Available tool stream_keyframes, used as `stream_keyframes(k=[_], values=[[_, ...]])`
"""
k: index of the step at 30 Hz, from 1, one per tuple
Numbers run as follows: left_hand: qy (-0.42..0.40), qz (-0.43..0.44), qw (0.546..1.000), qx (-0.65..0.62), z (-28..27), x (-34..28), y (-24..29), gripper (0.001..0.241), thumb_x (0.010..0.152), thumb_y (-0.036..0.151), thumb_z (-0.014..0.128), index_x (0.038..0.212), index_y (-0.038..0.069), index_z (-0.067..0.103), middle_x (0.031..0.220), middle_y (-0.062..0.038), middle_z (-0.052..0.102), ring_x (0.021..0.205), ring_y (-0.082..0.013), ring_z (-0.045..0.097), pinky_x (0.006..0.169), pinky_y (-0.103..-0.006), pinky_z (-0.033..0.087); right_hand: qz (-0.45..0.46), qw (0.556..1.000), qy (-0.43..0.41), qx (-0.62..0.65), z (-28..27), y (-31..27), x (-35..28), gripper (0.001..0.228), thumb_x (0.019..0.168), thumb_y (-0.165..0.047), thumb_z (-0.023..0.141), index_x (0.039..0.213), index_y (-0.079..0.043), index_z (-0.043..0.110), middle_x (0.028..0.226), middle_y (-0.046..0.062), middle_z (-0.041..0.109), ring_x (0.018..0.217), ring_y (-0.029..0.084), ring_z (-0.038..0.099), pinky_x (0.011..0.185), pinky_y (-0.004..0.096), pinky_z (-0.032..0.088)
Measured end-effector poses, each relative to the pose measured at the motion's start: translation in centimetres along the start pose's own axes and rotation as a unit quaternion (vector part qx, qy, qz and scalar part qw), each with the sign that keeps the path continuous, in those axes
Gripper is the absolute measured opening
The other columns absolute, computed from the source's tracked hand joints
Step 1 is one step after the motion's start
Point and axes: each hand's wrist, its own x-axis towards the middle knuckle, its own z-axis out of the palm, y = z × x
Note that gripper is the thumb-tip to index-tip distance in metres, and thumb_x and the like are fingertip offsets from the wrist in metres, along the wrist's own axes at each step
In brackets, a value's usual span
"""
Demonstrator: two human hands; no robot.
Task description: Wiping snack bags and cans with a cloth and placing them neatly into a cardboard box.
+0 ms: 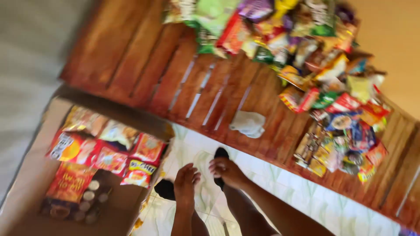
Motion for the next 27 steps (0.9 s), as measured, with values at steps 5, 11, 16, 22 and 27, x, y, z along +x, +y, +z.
stream_keyframes(k=[5, 11, 16, 22, 27], values=[[-0.125, 0.093, 0.978, 0.139, 11.9, 3.5, -1.5, 0.022, 0.097, 0.012, 0.063, 0.116, 0.001, 0.064, 0.096, -0.006, 0.072, 0.079, -0.0135, 0.067, 0.070, -0.0262, 0.052, -0.047, 0.987, 0.150, -0.023, -6.5, -10.1, -0.9, 0.021, 0.103, -0.015, 0.059, 0.120, -0.004, 0.063, 0.106, 0.008, 0.073, 0.095, 0.017, 0.072, 0.086, 0.034, 0.061], [-0.276, 0.237, 0.905, 0.219, 28.0, 6.9, -3.7, 0.017, 0.101, 0.014, 0.067, 0.114, 0.003, 0.067, 0.096, -0.003, 0.069, 0.084, -0.0094, 0.063, 0.073, -0.0241, 0.052, -0.202, 0.941, 0.271, 0.019, -15.4, -18.5, -0.5, 0.022, 0.101, -0.008, 0.064, 0.122, -0.002, 0.063, 0.106, 0.009, 0.069, 0.094, 0.018, 0.068, 0.083, 0.034, 0.058], [-0.293, 0.371, 0.845, 0.250, 41.6, 9.9, -4.3, 0.027, 0.099, 0.019, 0.071, 0.120, 0.004, 0.063, 0.112, -0.006, 0.068, 0.101, -0.0130, 0.064, 0.089, -0.0281, 0.054, -0.291, 0.824, 0.455, -0.173, -18.9, -27.8, 1.6, 0.058, 0.099, -0.007, 0.063, 0.152, -0.001, 0.042, 0.149, 0.014, 0.056, 0.128, 0.020, 0.060, 0.102, 0.032, 0.050], [-0.192, 0.383, 0.803, 0.414, 51.1, 13.8, -4.4, 0.051, 0.092, 0.034, 0.081, 0.126, 0.003, 0.059, 0.117, -0.010, 0.065, 0.105, -0.0199, 0.063, 0.089, -0.0332, 0.049, -0.269, 0.771, 0.482, -0.318, -19.1, -32.3, 3.5, 0.069, 0.091, -0.004, 0.061, 0.157, -0.005, 0.038, 0.144, 0.025, 0.058, 0.132, 0.038, 0.059, 0.102, 0.040, 0.052], [-0.166, 0.436, 0.792, 0.393, 49.1, 16.4, -5.8, 0.048, 0.079, 0.023, 0.087, 0.112, 0.003, 0.059, 0.101, -0.008, 0.071, 0.091, -0.0184, 0.067, 0.080, -0.0330, 0.056, -0.253, 0.819, 0.437, -0.272, -16.5, -30.3, 1.9, 0.056, 0.094, -0.003, 0.057, 0.149, -0.010, 0.047, 0.133, 0.021, 0.068, 0.127, 0.037, 0.064, 0.101, 0.041, 0.052]])
